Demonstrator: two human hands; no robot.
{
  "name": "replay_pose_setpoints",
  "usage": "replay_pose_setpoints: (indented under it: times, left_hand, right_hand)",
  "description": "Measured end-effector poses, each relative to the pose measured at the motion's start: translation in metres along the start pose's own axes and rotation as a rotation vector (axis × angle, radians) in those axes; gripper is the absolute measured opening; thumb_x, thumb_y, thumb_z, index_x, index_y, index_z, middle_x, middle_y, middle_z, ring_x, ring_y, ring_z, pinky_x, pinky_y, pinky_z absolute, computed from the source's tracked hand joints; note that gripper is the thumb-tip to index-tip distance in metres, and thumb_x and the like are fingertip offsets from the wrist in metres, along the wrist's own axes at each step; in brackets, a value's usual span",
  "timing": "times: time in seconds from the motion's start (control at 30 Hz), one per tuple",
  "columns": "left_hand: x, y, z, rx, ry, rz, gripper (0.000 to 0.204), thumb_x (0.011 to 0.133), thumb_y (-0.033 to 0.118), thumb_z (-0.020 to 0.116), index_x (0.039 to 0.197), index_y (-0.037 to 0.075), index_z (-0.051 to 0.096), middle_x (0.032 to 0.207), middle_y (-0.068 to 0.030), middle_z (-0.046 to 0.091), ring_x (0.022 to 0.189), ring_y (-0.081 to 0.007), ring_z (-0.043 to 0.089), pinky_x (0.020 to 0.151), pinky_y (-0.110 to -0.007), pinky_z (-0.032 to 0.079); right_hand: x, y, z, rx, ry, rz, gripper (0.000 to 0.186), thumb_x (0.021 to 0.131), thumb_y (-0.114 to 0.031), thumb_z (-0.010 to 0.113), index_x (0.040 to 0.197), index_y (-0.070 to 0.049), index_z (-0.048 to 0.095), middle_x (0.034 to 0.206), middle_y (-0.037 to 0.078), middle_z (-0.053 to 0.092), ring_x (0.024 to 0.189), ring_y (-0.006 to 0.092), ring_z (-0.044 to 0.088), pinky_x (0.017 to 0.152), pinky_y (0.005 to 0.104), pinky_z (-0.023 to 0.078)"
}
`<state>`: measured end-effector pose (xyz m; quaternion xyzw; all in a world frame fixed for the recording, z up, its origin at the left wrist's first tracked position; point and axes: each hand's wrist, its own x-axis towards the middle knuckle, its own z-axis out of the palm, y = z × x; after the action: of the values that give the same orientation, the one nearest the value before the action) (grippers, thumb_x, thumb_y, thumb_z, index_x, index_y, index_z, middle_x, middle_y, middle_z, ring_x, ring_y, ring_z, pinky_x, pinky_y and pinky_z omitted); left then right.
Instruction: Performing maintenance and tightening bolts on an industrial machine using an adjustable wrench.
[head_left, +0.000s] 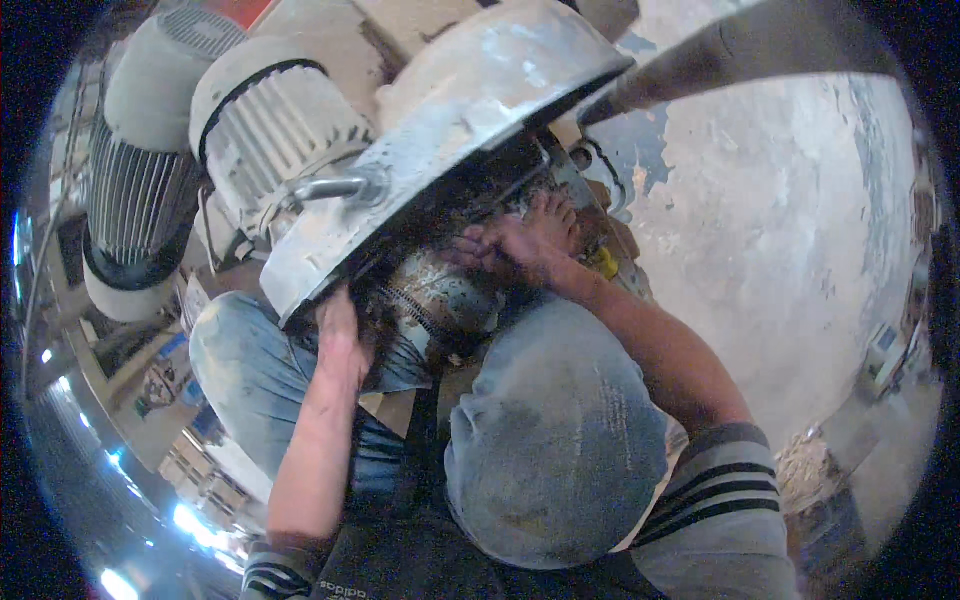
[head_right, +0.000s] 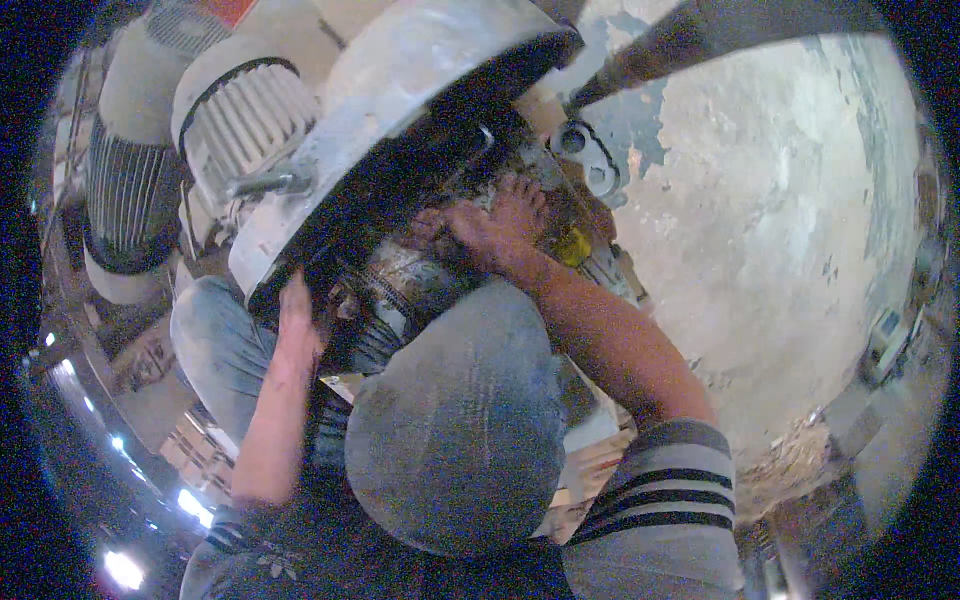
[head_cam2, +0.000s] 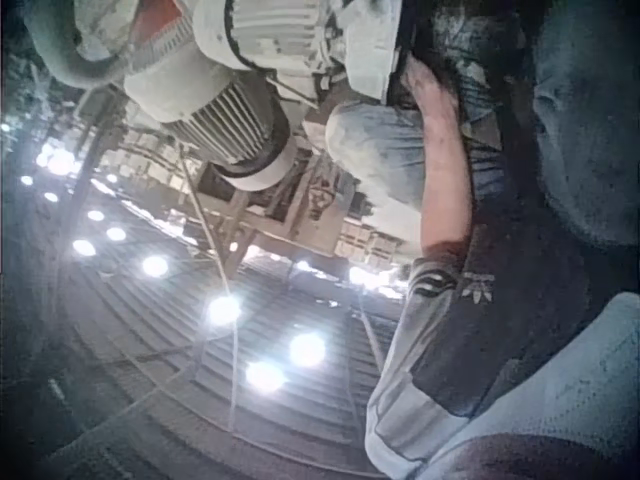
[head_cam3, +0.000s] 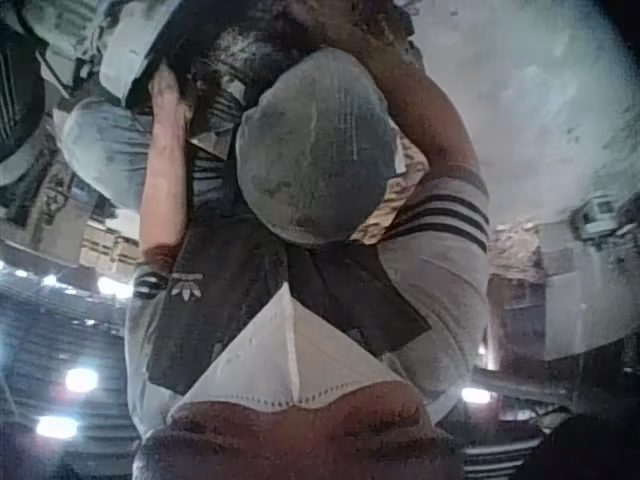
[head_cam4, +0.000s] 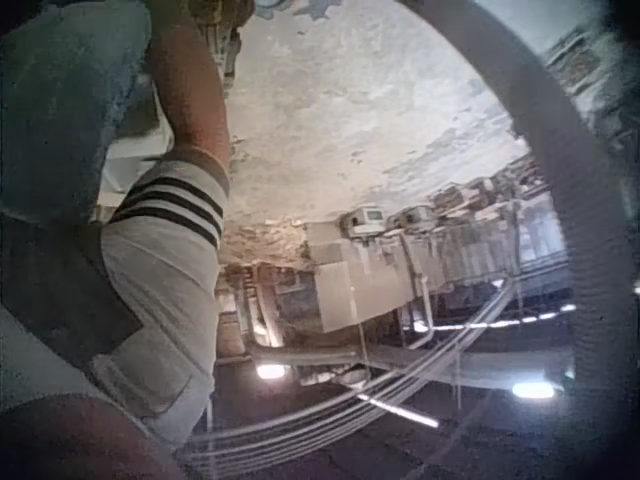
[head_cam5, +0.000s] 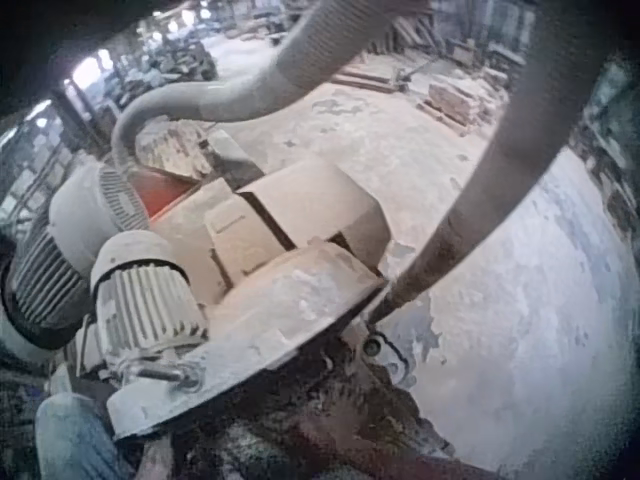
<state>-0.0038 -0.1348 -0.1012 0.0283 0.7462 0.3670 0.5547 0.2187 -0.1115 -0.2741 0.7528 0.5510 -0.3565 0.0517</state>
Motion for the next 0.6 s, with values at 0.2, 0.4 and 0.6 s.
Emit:
replay_pose_setpoints:
  times: [0.2, 0.4, 0.6]
  left_hand:
    - [0.007, -0.003, -0.025, 0.013, 0.029, -0.09, 0.034, 0.089, 0.02, 0.046, 0.118, 0.002, 0.048, 0.11, -0.0106, 0.054, 0.097, -0.0205, 0.052, 0.082, -0.033, 0.045]
    - [0.017, -0.016, -0.045, 1.571, -0.2, 0.973, 0.052, 0.076, 0.008, 0.052, 0.126, 0.003, 0.04, 0.12, -0.0172, 0.049, 0.105, -0.0289, 0.051, 0.084, -0.038, 0.044]
    - [0.031, -0.025, -0.044, 1.666, -0.131, 0.75, 0.059, 0.069, 0.005, 0.053, 0.127, 0.003, 0.039, 0.115, -0.0176, 0.052, 0.107, -0.0355, 0.048, 0.091, -0.042, 0.037]
  right_hand:
    - [-0.038, -0.062, -0.089, 1.419, -1.369, -0.22, 0.041, 0.069, -0.006, 0.049, 0.109, 0.003, 0.048, 0.103, 0.009, 0.055, 0.102, 0.0206, 0.05, 0.097, 0.0366, 0.035]
    - [-0.049, -0.083, -0.135, 1.596, -1.339, 0.335, 0.038, 0.072, -0.01, 0.046, 0.107, 0.004, 0.048, 0.1, 0.017, 0.059, 0.099, 0.0277, 0.057, 0.089, 0.0405, 0.045]
    - [-0.074, -0.102, -0.174, 1.361, -1.023, 0.386, 0.031, 0.078, -0.015, 0.047, 0.101, 0.005, 0.05, 0.097, 0.018, 0.06, 0.093, 0.0292, 0.059, 0.088, 0.0414, 0.045]
